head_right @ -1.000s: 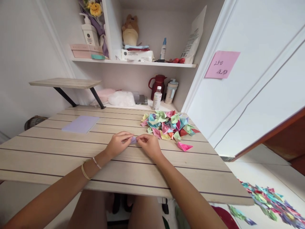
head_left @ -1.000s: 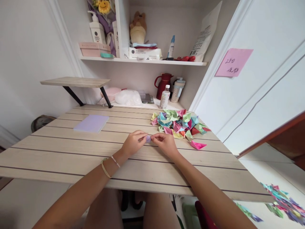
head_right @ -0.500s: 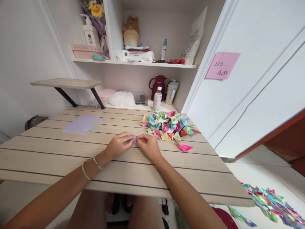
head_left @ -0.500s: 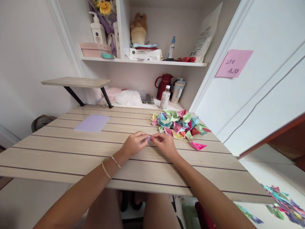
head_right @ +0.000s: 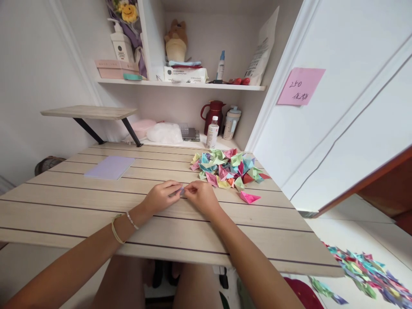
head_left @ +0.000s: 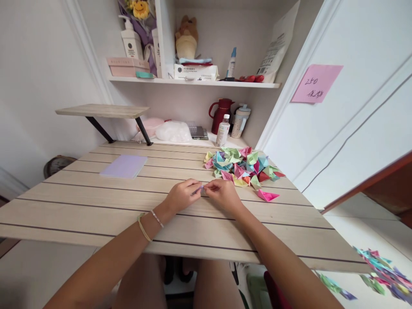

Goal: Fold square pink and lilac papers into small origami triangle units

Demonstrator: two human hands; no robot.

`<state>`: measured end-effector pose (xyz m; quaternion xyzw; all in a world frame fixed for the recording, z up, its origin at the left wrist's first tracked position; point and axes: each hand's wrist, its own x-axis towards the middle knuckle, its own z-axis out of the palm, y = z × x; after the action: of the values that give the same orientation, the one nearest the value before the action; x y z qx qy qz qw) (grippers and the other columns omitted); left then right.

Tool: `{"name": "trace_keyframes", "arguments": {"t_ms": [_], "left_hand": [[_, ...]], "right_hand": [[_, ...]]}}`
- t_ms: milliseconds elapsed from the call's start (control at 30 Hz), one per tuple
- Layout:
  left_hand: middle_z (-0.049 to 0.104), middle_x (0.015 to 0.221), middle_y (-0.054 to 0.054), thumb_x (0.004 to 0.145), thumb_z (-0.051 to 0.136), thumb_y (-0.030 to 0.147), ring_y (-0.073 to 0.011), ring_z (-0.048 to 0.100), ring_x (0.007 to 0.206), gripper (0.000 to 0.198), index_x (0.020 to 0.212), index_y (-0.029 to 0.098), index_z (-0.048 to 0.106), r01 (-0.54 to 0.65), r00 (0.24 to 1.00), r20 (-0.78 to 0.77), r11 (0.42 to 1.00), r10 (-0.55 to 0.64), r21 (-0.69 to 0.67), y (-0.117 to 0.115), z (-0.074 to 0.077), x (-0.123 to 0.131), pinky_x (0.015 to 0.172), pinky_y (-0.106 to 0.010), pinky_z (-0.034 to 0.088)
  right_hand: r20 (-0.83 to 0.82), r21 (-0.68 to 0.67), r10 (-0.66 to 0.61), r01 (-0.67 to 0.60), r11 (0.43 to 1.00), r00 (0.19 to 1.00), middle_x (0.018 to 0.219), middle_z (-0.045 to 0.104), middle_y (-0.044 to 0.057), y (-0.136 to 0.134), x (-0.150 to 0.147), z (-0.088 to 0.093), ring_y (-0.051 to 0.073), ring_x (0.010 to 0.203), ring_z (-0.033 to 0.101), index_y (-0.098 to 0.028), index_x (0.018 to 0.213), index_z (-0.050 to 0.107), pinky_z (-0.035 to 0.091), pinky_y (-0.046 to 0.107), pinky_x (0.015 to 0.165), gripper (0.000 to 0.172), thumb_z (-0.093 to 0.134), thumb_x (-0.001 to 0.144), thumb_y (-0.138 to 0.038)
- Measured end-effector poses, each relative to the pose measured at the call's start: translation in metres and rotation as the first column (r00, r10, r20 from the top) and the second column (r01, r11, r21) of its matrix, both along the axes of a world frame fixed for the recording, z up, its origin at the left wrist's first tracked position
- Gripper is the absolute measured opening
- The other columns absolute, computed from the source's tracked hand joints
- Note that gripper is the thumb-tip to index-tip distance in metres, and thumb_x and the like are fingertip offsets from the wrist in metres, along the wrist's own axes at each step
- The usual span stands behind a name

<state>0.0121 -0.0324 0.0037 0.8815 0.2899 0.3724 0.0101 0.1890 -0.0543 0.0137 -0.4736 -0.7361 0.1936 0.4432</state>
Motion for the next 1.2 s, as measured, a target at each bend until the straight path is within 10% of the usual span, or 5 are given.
{"name": "trace_keyframes", "arguments": {"t_ms": [1200], "left_hand": [[0.065,0.093,-0.006,0.080,0.051,0.018,-0.0147,0.060,0.085,0.022,0.096,0.020,0.065,0.085,0.985,0.153,0.994,-0.074,-0.068,0.0072,0.0024,-0.0018,0.080,-0.028,0.050]], "right_hand": [[-0.115,-0.136,0.054,-0.069,0.988,0.992,0.073,0.069,0.005,0.0034,0.0038,-0.0024,0.018,0.065,0.062,-0.018,0.077,0.068,0.047,0.027,0.060,0.018,0.056,0.073,-0.031]]}}
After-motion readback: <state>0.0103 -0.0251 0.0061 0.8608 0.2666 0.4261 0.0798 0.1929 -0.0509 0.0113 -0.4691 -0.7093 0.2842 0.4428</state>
